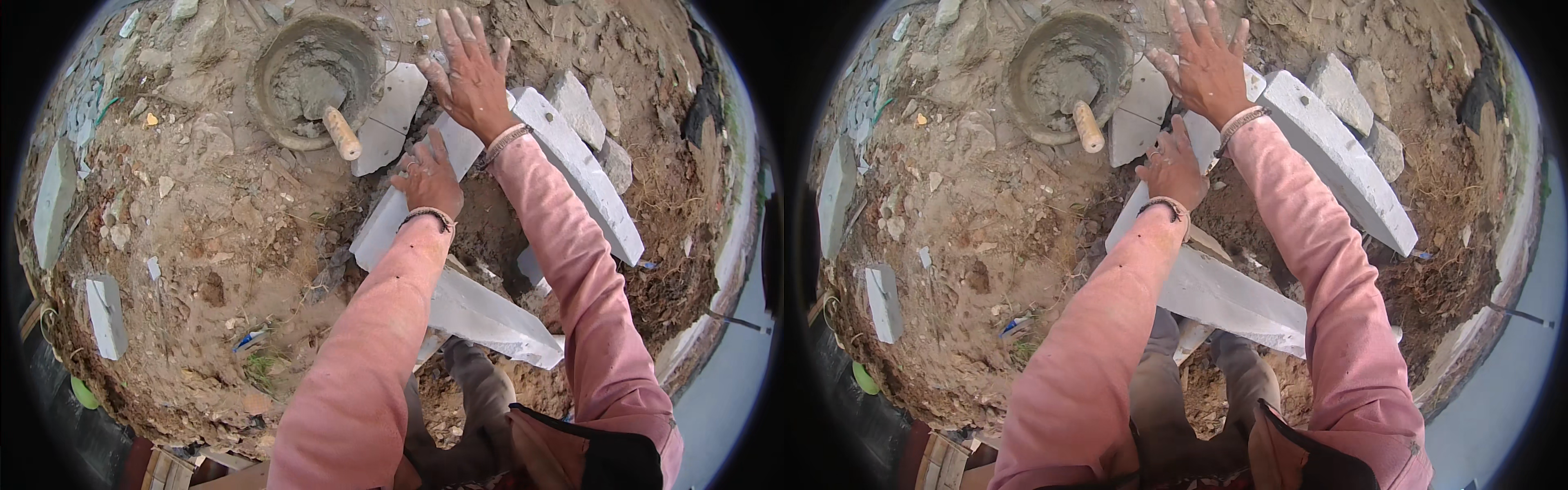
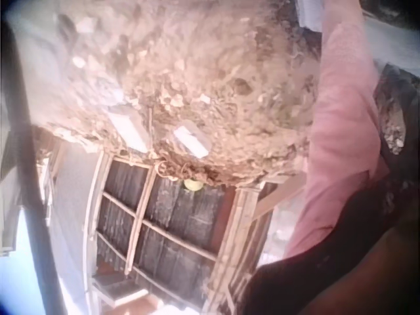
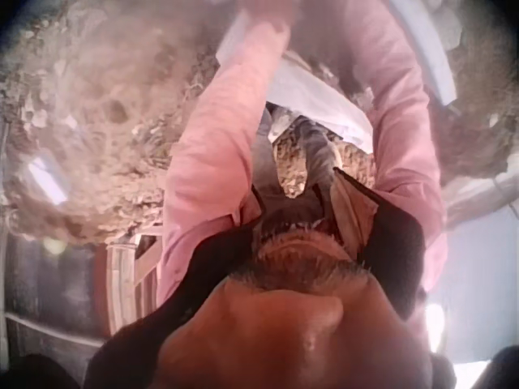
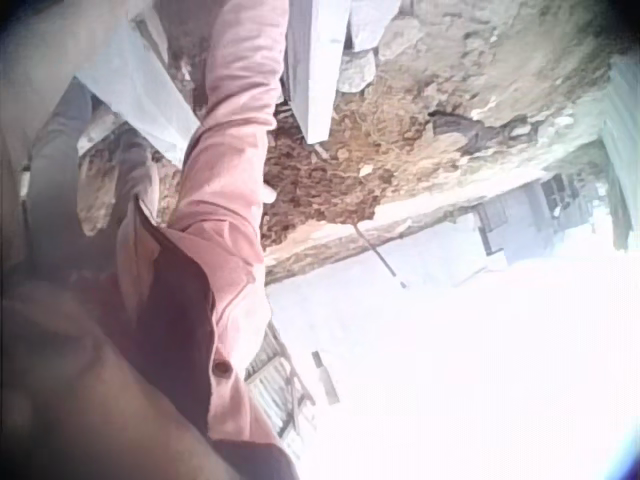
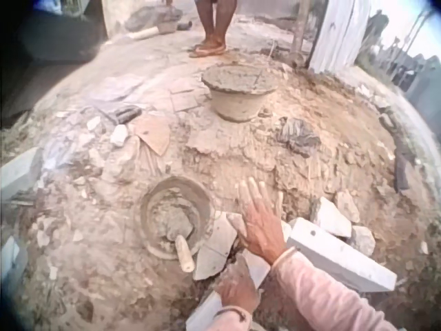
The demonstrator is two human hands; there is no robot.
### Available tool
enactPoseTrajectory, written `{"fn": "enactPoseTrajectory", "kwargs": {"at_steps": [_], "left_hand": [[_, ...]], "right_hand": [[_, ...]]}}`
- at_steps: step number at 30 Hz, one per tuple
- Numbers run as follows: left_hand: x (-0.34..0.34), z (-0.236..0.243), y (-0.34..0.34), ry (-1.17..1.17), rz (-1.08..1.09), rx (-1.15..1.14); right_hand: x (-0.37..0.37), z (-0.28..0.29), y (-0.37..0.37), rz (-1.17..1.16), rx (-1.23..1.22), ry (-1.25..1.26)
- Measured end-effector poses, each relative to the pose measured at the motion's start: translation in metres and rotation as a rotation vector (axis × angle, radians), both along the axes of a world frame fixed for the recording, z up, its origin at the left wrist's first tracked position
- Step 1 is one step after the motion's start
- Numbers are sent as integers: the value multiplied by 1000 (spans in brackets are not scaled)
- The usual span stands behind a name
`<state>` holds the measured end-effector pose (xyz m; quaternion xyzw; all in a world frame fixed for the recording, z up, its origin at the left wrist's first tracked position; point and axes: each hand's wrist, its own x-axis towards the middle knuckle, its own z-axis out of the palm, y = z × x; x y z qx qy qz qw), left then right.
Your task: The person constructs a small concrete brick structure on the ground. They use a trowel to apply mortar from a bucket onto concrete blocks and then place and secure more blocks onto the structure.
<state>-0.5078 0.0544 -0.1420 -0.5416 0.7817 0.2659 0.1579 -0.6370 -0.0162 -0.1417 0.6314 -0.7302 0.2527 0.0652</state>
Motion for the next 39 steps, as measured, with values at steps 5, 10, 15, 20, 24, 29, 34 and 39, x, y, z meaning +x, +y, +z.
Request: {"fn": "enactPoseTrajectory", "kwargs": {"at_steps": [5, 10, 15, 20, 24, 29, 34, 39], "left_hand": [[-27, 6, 10, 122, 17, 31], [-4, 5, -2, 162, 77, 121], [55, 6, -6, 602, 560, 55], [67, -16, 22, 156, 371, -56], [58, -10, 24, 123, 342, -88], [62, -22, 33, 203, 335, -315], [55, -18, 30, 168, 342, -213], [64, -15, 27, 121, 356, -169]], "right_hand": [[-32, -38, 24, -217, 591, 308], [-15, -53, 21, -122, 351, 187], [-23, -41, 22, -142, 446, 164], [-9, -50, 21, -109, 393, 145], [-23, -49, 20, -81, 359, 126], [-20, -52, 23, -50, 371, 110], [-25, -47, 25, -45, 379, 89], [9, -13, 13, 114, 158, 68]]}}
